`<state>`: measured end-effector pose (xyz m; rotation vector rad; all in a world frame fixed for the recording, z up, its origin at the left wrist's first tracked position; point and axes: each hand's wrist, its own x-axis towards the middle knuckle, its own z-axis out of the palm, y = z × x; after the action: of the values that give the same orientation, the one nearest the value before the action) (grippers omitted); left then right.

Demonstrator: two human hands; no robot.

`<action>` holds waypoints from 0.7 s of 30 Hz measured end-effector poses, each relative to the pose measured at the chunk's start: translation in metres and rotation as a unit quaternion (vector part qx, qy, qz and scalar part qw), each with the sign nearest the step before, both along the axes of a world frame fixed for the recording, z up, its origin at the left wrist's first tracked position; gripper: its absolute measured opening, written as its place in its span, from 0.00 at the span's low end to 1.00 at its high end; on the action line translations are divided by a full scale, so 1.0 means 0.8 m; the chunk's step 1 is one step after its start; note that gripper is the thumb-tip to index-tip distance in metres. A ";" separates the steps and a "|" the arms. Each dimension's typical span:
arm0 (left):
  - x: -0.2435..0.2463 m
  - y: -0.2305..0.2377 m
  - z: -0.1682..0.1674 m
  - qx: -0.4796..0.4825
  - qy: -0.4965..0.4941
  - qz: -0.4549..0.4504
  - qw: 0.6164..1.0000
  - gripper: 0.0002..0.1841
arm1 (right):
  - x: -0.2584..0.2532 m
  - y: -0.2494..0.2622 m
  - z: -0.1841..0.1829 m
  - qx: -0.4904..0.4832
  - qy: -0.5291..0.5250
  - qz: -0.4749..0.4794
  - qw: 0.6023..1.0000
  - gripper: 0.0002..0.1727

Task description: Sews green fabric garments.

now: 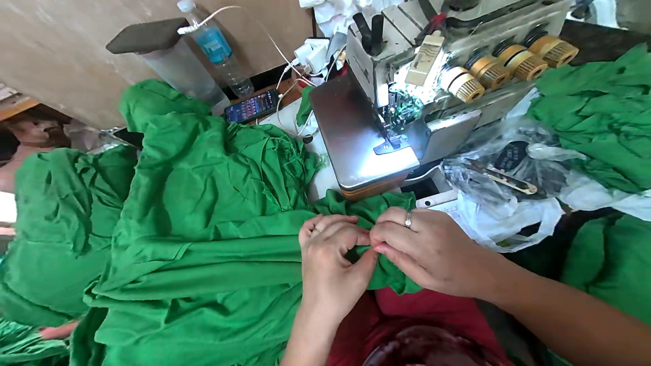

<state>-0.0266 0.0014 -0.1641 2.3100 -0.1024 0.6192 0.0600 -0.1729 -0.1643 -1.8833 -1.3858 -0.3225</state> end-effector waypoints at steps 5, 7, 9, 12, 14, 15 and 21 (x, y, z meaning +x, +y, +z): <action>0.004 0.000 -0.003 0.029 0.001 0.013 1.000 0.05 | 0.001 -0.028 0.032 0.084 0.072 0.009 0.994 0.16; 0.005 -0.001 0.001 0.025 0.001 0.011 1.000 0.04 | 0.003 -0.027 0.027 0.073 0.059 0.008 0.996 0.15; 0.004 -0.004 0.006 0.029 0.003 0.007 1.000 0.04 | 0.004 -0.021 0.013 0.031 0.018 -0.012 0.999 0.14; 0.004 -0.008 0.010 0.061 0.018 0.005 0.998 0.05 | 0.004 -0.013 -0.003 -0.017 -0.044 -0.032 0.998 0.14; 0.006 -0.010 0.008 0.084 0.022 0.003 0.996 0.05 | 0.004 -0.011 -0.004 -0.037 -0.075 -0.030 0.996 0.14; 0.008 -0.011 0.006 0.091 0.021 0.002 0.996 0.05 | 0.004 -0.011 -0.003 -0.045 -0.084 -0.026 0.995 0.13; 0.014 -0.010 0.000 0.101 0.017 0.012 0.995 0.06 | 0.001 -0.037 0.031 0.024 -0.005 0.002 1.000 0.14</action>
<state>-0.0156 -0.0063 -0.1641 2.5200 -0.1262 0.6061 0.0604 -0.2022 -0.1392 -1.8415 -1.3765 -0.3612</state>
